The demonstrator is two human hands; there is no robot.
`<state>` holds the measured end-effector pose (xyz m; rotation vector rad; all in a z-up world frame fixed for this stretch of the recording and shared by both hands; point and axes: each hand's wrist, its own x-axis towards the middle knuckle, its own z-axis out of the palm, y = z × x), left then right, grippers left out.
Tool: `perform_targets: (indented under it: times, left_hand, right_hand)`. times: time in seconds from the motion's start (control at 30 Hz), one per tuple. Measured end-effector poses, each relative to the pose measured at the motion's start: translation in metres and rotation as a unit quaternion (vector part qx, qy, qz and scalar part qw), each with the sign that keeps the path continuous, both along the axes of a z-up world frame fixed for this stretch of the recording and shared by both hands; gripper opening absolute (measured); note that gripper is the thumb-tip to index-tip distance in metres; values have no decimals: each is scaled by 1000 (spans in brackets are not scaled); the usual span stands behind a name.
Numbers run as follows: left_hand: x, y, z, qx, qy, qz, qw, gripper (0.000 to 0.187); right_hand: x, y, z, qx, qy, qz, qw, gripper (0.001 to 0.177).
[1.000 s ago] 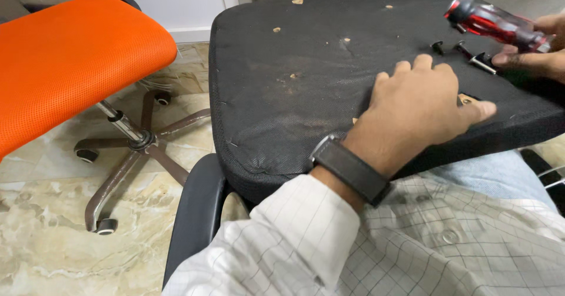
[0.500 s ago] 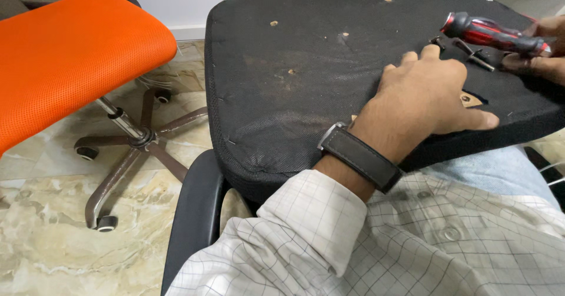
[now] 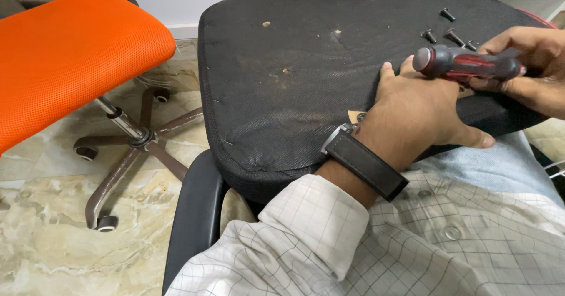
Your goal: The person uses a small hex key and a screwdriver to tighten multiple screws into the underside of a black upholstered chair seat. The person works methodically across several screw holes, switching tools as needed.
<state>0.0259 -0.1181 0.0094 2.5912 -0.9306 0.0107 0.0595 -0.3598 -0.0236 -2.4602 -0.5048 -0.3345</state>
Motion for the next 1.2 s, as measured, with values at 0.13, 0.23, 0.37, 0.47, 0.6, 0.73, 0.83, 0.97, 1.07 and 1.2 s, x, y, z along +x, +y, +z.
perform_targets:
  times: [0.13,0.23,0.37,0.47,0.6,0.73,0.83,0.97,1.07,1.2]
  left_hand:
    - [-1,-1,-5,-3,-19,0,1000,91]
    - [-5,1,-15,-21,-61,0,998,92]
    - [-8,3,-22,-10,-80,9,997,95]
    - [-19,9,-26,8,-106,11,994,96]
    - [-24,9,-21,15,-92,16,996,101]
    - [-26,9,-15,25,-88,26,995,100]
    - [-29,9,-13,23,-97,34,994,99]
    - [-30,10,-9,28,-82,33,996,95]
    - [-30,11,-7,35,-78,32,996,94]
    - [-30,12,-5,40,-80,26,996,92]
  right_hand:
    - [-10,16,15,-26,-14,68,997,25]
    - [-15,19,17,-46,27,38,998,35]
    - [-25,29,10,-58,21,-26,998,36]
    - [-26,32,13,-87,8,-31,996,39]
    - [-22,28,20,-134,93,-69,984,39]
    - [-18,21,19,-114,88,-38,989,36]
    - [-15,17,15,-122,94,-49,987,41]
    - [-15,15,11,-117,100,-71,986,36]
    - [-15,14,10,-86,72,-29,993,33]
    - [-15,14,8,-71,64,-27,995,34]
